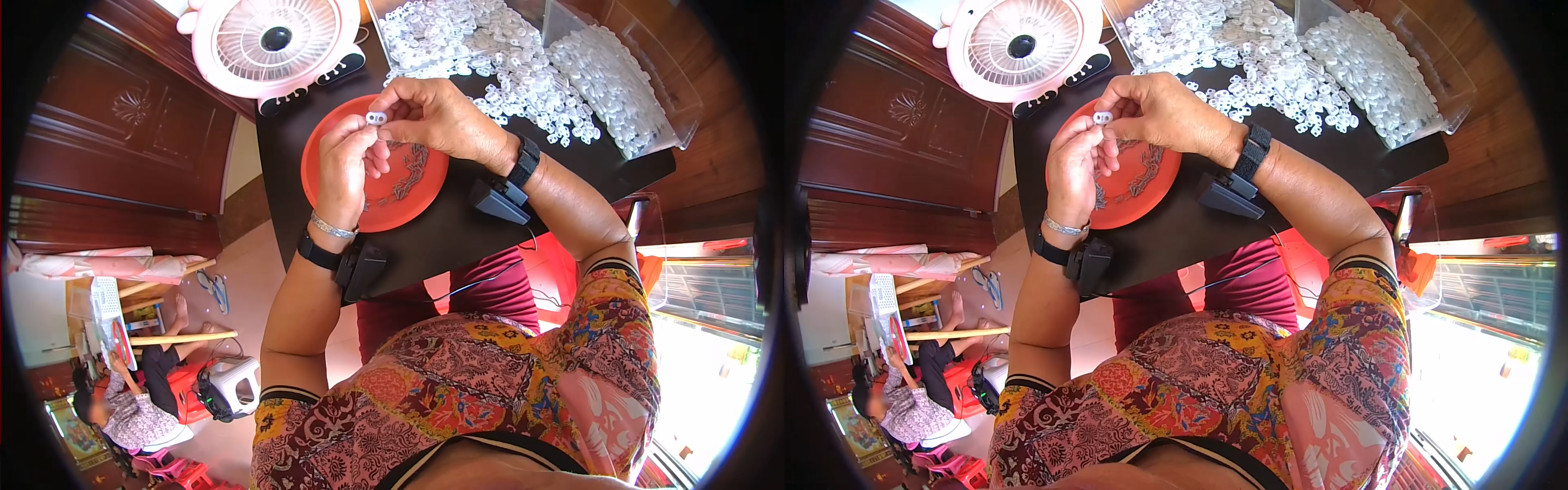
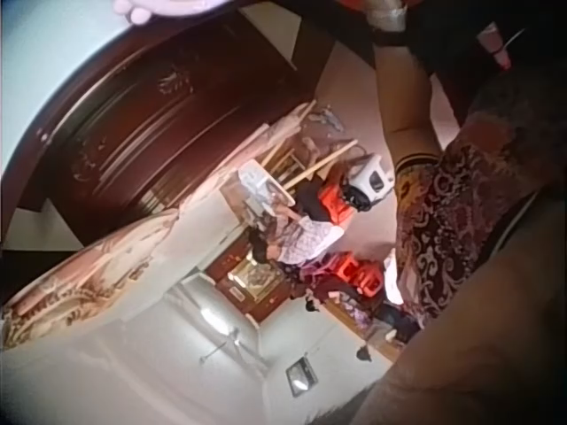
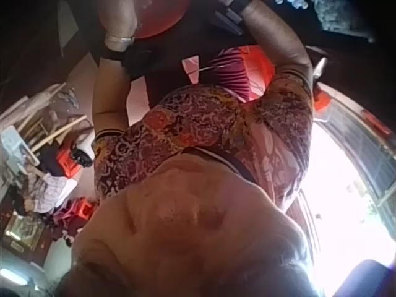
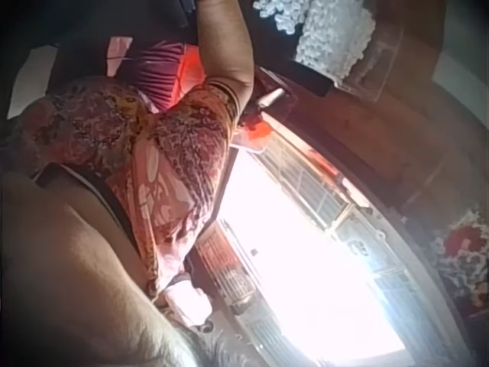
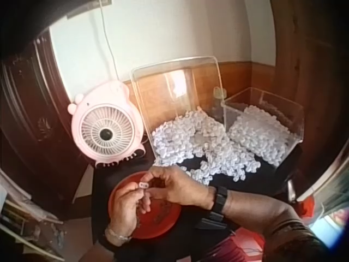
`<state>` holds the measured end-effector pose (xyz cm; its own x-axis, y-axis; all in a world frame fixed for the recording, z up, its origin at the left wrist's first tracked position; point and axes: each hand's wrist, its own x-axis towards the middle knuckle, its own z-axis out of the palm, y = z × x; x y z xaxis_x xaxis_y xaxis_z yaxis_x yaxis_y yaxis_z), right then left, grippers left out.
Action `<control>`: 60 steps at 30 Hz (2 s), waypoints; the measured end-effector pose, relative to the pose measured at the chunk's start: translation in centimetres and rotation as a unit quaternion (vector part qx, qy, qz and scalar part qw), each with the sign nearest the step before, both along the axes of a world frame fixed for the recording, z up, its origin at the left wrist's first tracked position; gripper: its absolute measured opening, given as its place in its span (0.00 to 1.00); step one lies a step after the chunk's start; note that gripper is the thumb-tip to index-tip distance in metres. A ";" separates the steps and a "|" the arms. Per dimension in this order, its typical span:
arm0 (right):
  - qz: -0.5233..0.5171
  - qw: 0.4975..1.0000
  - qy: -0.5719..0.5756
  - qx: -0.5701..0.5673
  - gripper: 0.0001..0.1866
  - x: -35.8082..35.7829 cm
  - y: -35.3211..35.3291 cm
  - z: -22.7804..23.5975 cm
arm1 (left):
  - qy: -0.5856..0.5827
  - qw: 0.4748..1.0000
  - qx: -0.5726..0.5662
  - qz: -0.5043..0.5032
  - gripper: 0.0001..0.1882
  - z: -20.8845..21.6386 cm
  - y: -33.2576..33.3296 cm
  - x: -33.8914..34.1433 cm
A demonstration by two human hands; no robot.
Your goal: Manually inserting small metal pins into plastic components at a workbench.
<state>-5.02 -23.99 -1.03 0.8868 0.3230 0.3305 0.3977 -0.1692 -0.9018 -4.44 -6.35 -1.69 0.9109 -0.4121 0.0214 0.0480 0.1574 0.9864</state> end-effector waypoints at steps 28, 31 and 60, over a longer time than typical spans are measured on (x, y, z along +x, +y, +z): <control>-0.101 0.938 -0.258 -0.207 0.10 -1.4 1.2 0.4 | 0.029 0.999 -0.021 0.027 0.14 -0.4 -0.5 -0.4; -0.108 0.935 -0.256 -0.220 0.08 -1.3 1.2 0.4 | 0.027 0.999 -0.035 0.018 0.14 -0.1 -0.4 -0.5; -0.151 0.904 -0.114 -0.383 0.08 1.7 -10.0 1.6 | -0.054 0.998 0.044 0.006 0.13 0.8 0.2 -0.5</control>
<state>-3.29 -33.96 0.60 0.9100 0.2889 0.2973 0.3896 -0.8410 -0.3754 -4.91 -6.18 -0.89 0.9102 -0.4057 0.0836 -0.0606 0.0693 0.9958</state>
